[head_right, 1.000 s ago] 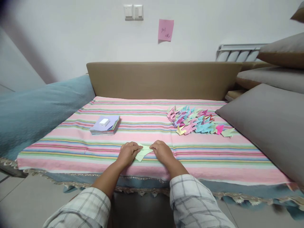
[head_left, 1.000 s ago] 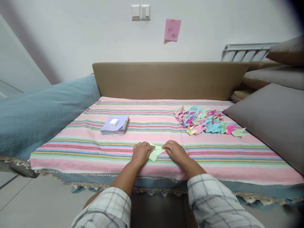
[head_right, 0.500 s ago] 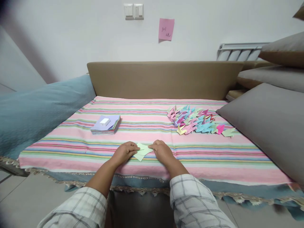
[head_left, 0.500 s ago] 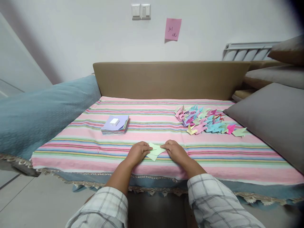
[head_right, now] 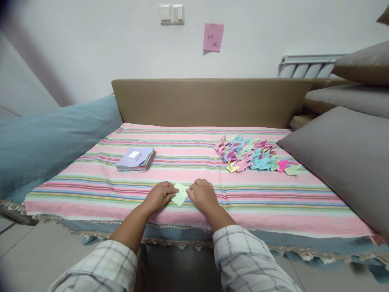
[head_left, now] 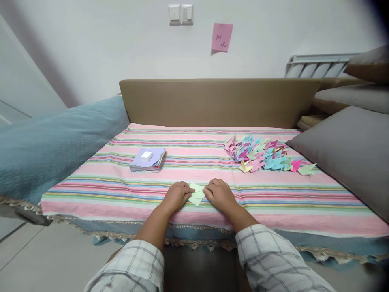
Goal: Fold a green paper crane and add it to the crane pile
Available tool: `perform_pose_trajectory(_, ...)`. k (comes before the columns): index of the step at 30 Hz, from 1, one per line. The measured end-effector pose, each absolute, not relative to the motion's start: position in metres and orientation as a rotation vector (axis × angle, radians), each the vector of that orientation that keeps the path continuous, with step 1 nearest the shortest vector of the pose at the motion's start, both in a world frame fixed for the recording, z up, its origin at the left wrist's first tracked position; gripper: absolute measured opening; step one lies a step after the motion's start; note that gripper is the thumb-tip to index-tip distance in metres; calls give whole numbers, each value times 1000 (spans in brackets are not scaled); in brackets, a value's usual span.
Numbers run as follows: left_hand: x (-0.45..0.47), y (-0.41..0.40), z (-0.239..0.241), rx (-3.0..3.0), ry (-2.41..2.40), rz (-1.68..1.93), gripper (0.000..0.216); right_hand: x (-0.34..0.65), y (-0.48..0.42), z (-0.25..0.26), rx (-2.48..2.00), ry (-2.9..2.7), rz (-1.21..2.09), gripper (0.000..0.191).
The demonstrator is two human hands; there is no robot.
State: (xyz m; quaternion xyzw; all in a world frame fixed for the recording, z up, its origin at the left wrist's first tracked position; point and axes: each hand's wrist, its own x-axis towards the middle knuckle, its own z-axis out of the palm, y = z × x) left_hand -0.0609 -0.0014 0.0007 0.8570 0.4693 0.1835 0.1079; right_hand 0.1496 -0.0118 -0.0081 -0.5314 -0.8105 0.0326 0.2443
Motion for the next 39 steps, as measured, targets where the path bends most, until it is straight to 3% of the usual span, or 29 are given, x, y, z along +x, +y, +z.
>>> perform_pose_trajectory(6, -62, -3, 3, 2461, 1353, 574, 26, 139, -13, -11, -1355, -2231, -72, 14)
perform_pose_trajectory(13, -58, -13, 15, 2368, 1680, 545, 9, 137, -12, -19, -1260, -2333, -53, 27)
perform_pose_trajectory(20, -45, -23, 18, 2241, 1948, 472, 6, 137, -13, -19, -1254, -2362, -45, 29)
perform_pose_trajectory(39, -62, -19, 10, 2406, 1755, 414, 22, 137, -9, -26, -1271, -2406, -48, 29)
